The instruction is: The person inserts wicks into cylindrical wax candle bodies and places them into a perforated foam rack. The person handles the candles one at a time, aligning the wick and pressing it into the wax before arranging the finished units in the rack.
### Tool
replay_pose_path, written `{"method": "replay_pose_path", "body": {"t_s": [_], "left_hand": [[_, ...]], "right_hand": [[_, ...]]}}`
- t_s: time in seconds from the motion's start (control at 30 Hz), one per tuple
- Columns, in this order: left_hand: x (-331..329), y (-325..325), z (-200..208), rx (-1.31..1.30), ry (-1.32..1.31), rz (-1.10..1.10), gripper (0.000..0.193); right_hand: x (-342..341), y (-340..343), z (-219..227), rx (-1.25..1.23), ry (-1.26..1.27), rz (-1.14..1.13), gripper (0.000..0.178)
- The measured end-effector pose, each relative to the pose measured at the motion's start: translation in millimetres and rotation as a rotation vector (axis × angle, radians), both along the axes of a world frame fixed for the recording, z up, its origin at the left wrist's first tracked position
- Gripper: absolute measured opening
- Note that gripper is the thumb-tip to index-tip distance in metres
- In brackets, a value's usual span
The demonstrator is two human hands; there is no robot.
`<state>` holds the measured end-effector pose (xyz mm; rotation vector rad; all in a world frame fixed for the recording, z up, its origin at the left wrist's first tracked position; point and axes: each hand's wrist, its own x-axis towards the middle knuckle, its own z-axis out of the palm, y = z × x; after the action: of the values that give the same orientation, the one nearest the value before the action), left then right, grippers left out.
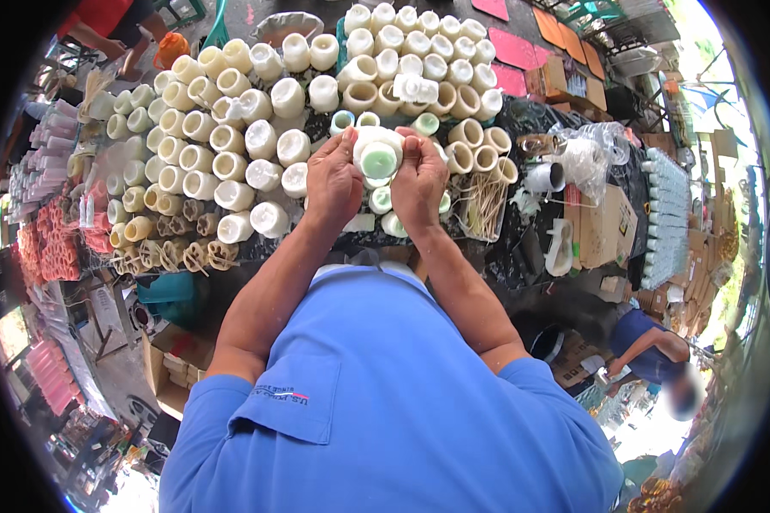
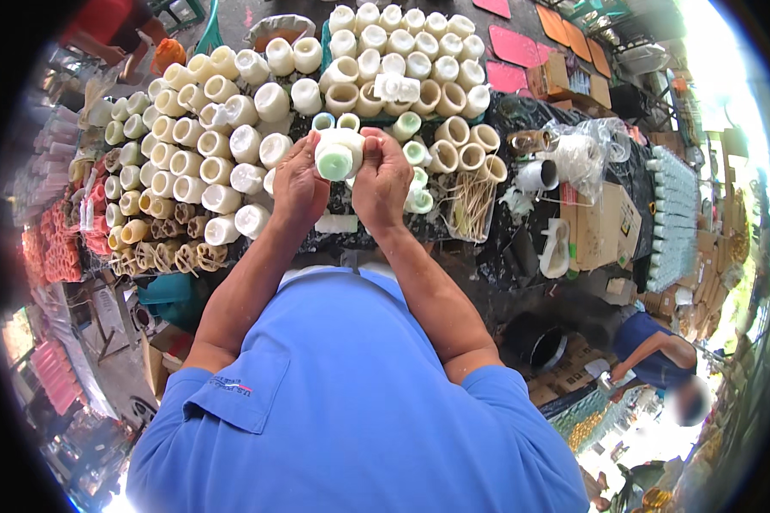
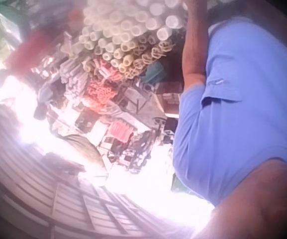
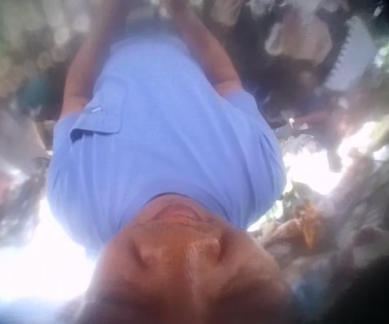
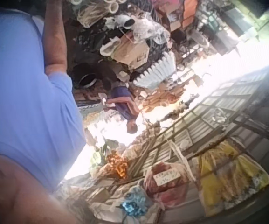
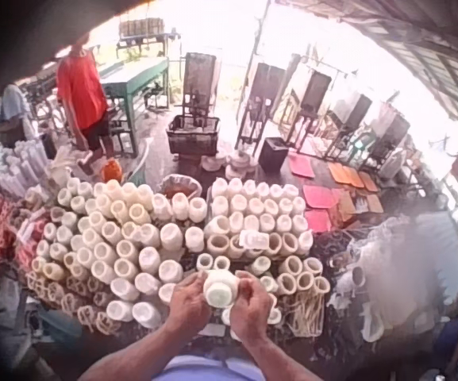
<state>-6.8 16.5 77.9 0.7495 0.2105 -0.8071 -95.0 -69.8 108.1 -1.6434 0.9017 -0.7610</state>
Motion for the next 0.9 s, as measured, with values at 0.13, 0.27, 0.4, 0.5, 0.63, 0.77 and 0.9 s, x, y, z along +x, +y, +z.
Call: {"method": "replay_pose_path", "body": {"t_s": [0.13,0.27,0.4,0.5,0.63,0.77,0.9], "left_hand": [[-4,3,-22,-0.085,0.142,-0.024,0.03],[-7,12,-35,-0.061,0.214,-0.084,0.034],[-2,36,-36,0.132,0.119,-0.195,0.036],[-8,54,-39,0.165,0.157,-0.229,0.038],[-10,71,-53,0.015,0.225,-0.26,0.044],[-7,81,-66,0.163,0.065,-0.312,0.052],[1,90,-67,0.653,-0.269,-0.432,0.067]], "right_hand": [[-5,-8,-19,-0.257,0.139,0.016,0.03],[-19,-4,-32,-0.277,0.168,0.095,0.03],[-27,19,-46,-0.183,0.154,0.161,0.027],[-28,29,-57,-0.143,0.148,0.2,0.021],[-28,36,-69,-0.172,0.138,0.278,0.02],[-27,44,-77,-0.164,0.135,0.348,0.02],[-35,50,-75,-0.041,0.231,0.416,0.028]]}}
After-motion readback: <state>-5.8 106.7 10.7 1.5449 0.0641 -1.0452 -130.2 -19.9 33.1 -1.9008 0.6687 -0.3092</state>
